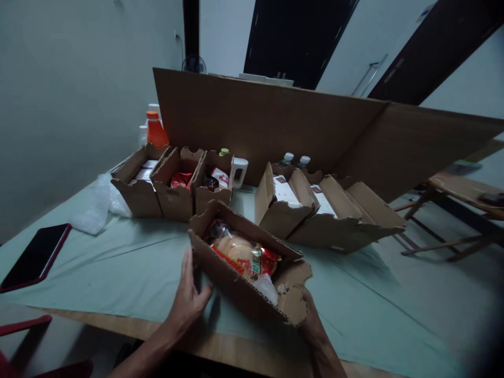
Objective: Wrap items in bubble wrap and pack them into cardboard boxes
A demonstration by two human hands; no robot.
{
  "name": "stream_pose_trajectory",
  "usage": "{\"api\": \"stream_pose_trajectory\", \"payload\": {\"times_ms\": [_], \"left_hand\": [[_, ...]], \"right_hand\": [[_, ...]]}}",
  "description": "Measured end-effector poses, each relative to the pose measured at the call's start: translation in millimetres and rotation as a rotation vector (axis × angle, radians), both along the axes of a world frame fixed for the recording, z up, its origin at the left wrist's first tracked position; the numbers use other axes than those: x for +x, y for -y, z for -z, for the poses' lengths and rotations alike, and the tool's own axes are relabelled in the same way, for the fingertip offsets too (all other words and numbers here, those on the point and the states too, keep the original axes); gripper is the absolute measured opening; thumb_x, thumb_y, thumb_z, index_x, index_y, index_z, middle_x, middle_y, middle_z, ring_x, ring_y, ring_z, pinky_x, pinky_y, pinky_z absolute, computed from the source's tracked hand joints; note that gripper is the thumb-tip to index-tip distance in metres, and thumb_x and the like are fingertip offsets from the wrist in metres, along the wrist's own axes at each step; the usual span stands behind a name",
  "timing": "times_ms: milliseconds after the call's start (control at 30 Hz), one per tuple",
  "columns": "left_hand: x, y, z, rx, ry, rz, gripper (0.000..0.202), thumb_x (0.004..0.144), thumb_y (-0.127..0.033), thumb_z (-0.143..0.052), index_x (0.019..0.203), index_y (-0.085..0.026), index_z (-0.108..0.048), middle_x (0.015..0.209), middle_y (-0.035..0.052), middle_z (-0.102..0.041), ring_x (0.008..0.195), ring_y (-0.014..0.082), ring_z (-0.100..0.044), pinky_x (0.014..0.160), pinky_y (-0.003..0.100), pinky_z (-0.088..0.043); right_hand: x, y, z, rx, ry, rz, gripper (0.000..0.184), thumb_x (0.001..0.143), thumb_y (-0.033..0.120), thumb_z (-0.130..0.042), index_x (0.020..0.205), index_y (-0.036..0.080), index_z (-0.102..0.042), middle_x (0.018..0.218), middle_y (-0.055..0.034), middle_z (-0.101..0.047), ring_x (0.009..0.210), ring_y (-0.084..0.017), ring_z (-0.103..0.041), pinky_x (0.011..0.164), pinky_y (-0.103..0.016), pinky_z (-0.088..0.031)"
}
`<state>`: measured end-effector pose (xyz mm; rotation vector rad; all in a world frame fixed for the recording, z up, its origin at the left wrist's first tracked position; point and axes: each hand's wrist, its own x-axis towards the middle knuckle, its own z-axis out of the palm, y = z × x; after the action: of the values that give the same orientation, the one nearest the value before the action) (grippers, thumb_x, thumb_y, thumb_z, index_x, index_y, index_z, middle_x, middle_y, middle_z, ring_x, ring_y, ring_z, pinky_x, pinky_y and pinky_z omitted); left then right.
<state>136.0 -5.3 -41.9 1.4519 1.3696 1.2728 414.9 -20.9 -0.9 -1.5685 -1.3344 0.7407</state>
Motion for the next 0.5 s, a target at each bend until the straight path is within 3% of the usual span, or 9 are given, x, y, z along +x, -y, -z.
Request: {"api": "stream_pose_trajectory", "payload": {"times_ms": [67, 167, 267, 500], "left_hand": [[18.2, -10.1, -0.6, 0.045, -0.024, 0.107, 0.09, 0.084, -0.026, -0.058, 0.161, -0.022, -0.011, 0.17, 0.0119, -0.005, 0.156, 0.0325, -0.008, 0.125, 0.053, -0.02], [38.9, -16.8, 0.0, 0.065, -0.088, 0.326, 0.093, 0.077, -0.017, -0.057, 0.16, -0.018, -0.016, 0.168, 0.014, -0.014, 0.155, 0.0329, -0.013, 0.126, 0.053, -0.02], [44.5, -12.3, 1.0, 0.061, -0.115, 0.483, 0.098, 0.071, -0.015, -0.059, 0.16, -0.017, -0.018, 0.167, 0.0148, -0.019, 0.154, 0.0342, -0.018, 0.126, 0.054, -0.019], [31.1, -6.9, -0.2, 0.072, -0.143, 0.47, 0.095, 0.077, -0.023, -0.064, 0.16, -0.02, -0.018, 0.165, 0.0143, -0.027, 0.151, 0.0353, -0.027, 0.123, 0.057, -0.025]], "right_hand": [[3.1, 10.7, 3.1, -0.024, -0.03, 0.017, 0.042, 0.072, 0.06, -0.071, 0.085, 0.02, -0.074, 0.085, -0.011, -0.079, 0.075, -0.03, -0.073, 0.066, -0.038, -0.061], [0.0, 25.0, 5.3, -0.088, -0.066, 0.07, 0.043, 0.073, 0.059, -0.07, 0.087, 0.018, -0.074, 0.087, -0.0122, -0.079, 0.079, -0.031, -0.073, 0.068, -0.039, -0.061], [-9.7, 29.4, 7.8, -0.105, -0.07, 0.134, 0.045, 0.073, 0.057, -0.071, 0.093, 0.017, -0.073, 0.096, -0.0133, -0.079, 0.089, -0.032, -0.073, 0.076, -0.04, -0.061], [-15.5, 15.9, 11.4, -0.087, 0.077, 0.012, 0.039, 0.084, 0.052, -0.066, 0.107, 0.021, -0.071, 0.093, -0.0077, -0.078, 0.082, -0.025, -0.072, 0.073, -0.034, -0.059]]}}
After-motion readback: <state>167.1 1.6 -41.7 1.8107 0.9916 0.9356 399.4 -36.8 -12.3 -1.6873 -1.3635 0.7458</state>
